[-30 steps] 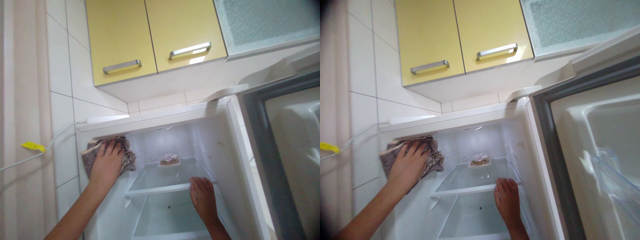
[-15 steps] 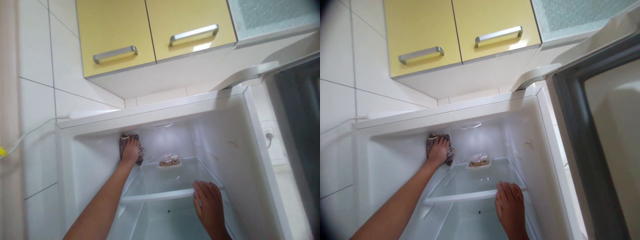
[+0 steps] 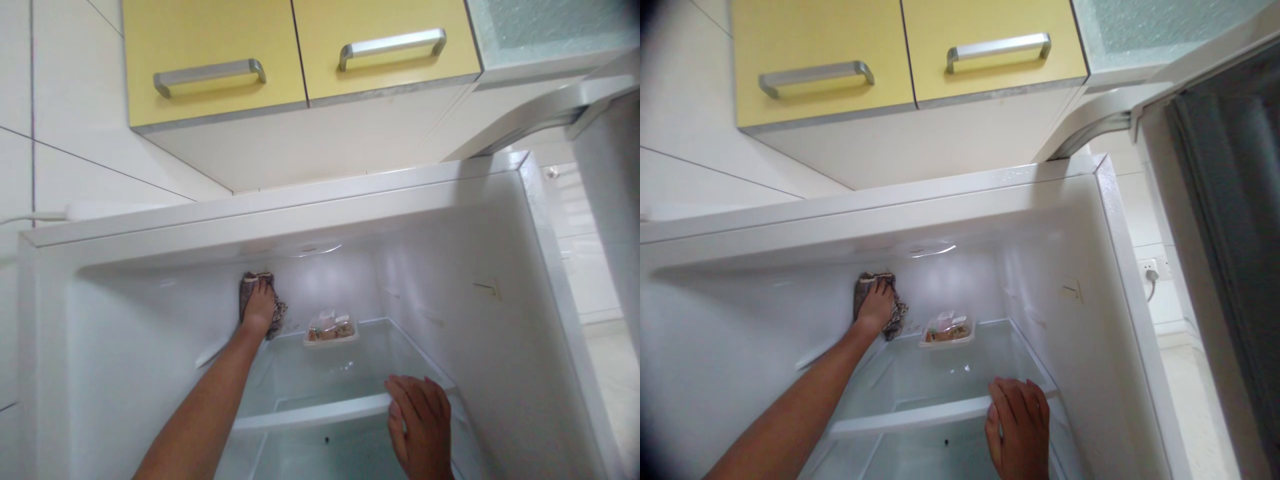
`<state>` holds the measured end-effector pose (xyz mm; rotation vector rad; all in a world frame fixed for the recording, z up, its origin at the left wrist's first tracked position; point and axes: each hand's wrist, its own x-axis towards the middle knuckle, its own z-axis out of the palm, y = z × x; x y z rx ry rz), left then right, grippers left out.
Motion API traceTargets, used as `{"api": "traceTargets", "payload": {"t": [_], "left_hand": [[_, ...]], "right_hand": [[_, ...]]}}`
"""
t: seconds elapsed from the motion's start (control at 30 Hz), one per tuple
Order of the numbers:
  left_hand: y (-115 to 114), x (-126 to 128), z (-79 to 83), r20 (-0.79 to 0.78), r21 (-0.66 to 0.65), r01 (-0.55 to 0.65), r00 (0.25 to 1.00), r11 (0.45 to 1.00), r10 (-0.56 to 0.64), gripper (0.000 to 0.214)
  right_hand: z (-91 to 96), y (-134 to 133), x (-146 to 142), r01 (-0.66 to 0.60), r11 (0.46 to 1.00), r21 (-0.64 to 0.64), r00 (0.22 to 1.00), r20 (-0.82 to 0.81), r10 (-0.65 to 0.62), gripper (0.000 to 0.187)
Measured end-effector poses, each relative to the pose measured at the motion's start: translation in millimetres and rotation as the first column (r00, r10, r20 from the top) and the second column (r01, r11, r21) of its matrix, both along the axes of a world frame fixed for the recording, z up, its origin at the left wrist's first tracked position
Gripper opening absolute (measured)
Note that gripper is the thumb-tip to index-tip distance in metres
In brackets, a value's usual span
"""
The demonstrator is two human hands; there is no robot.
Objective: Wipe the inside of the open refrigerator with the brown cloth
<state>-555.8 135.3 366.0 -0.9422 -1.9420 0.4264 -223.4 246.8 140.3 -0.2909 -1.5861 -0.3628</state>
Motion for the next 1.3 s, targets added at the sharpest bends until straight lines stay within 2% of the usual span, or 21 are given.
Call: {"api": "traceTargets", "payload": {"t": [0.23, 0.33, 0.47, 0.63, 0.77, 0.87, 0.97, 1.07, 1.13, 1.2, 1.3], "left_hand": [[-22, 23, -45.8, 0.083, -0.111, 0.048, 0.996, 0.993, -0.039, 0.041], [-33, 36, -55.5, 0.114, -0.137, 0.077, 0.992, 0.988, -0.061, 0.037], [-53, 58, -58.0, 0.113, -0.151, 0.059, 0.993, 0.987, -0.042, 0.036], [-80, 95, -68.8, 0.062, -0.126, -0.037, 0.997, 0.991, 0.045, 0.045], [-109, 121, -70.9, 0.040, -0.127, -0.048, 0.998, 0.991, 0.054, 0.043], [-143, 135, -67.4, 0.055, -0.158, -0.016, 0.998, 0.987, 0.025, 0.040], [-187, 146, -68.2, 0.012, -0.153, 0.042, 0.999, 0.987, -0.041, 0.038], [-228, 159, -73.2, -0.131, -0.049, 0.156, 0.978, 0.987, -0.161, 0.043], [-244, 165, -75.2, -0.173, 0.007, 0.208, 0.964, 0.978, -0.203, 0.048], [-248, 166, -74.6, -0.166, 0.029, 0.213, 0.965, 0.977, -0.205, 0.048], [-231, 160, -70.3, -0.119, -0.005, 0.148, 0.982, 0.989, -0.147, 0.043]], "right_hand": [[13.8, -20, 7, -0.036, 0.995, -0.096, 0.999, -0.012, 0.035, 0.027], [15.5, -24, 10, -0.041, 0.993, -0.108, 0.999, -0.004, 0.041, 0.029], [17.2, -27, 10, -0.064, 0.990, -0.126, 0.998, -0.020, 0.062, 0.029], [20.1, -31, 10, -0.076, 0.987, -0.142, 0.997, -0.023, 0.073, 0.029], [20.5, -33, 11, -0.085, 0.986, -0.145, 0.996, -0.032, 0.081, 0.029], [20.0, -33, 12, -0.087, 0.985, -0.146, 0.996, -0.031, 0.083, 0.029], [18.8, -32, 11, -0.099, 0.983, -0.157, 0.995, -0.035, 0.095, 0.029], [17.5, -30, 10, -0.103, 0.982, -0.158, 0.995, -0.026, 0.100, 0.028], [17.1, -30, 10, -0.103, 0.982, -0.158, 0.995, -0.025, 0.100, 0.028], [17.3, -30, 10, -0.109, 0.980, -0.165, 0.994, -0.025, 0.106, 0.028], [17.9, -31, 12, -0.122, 0.976, -0.183, 0.993, -0.017, 0.121, 0.029]]}}
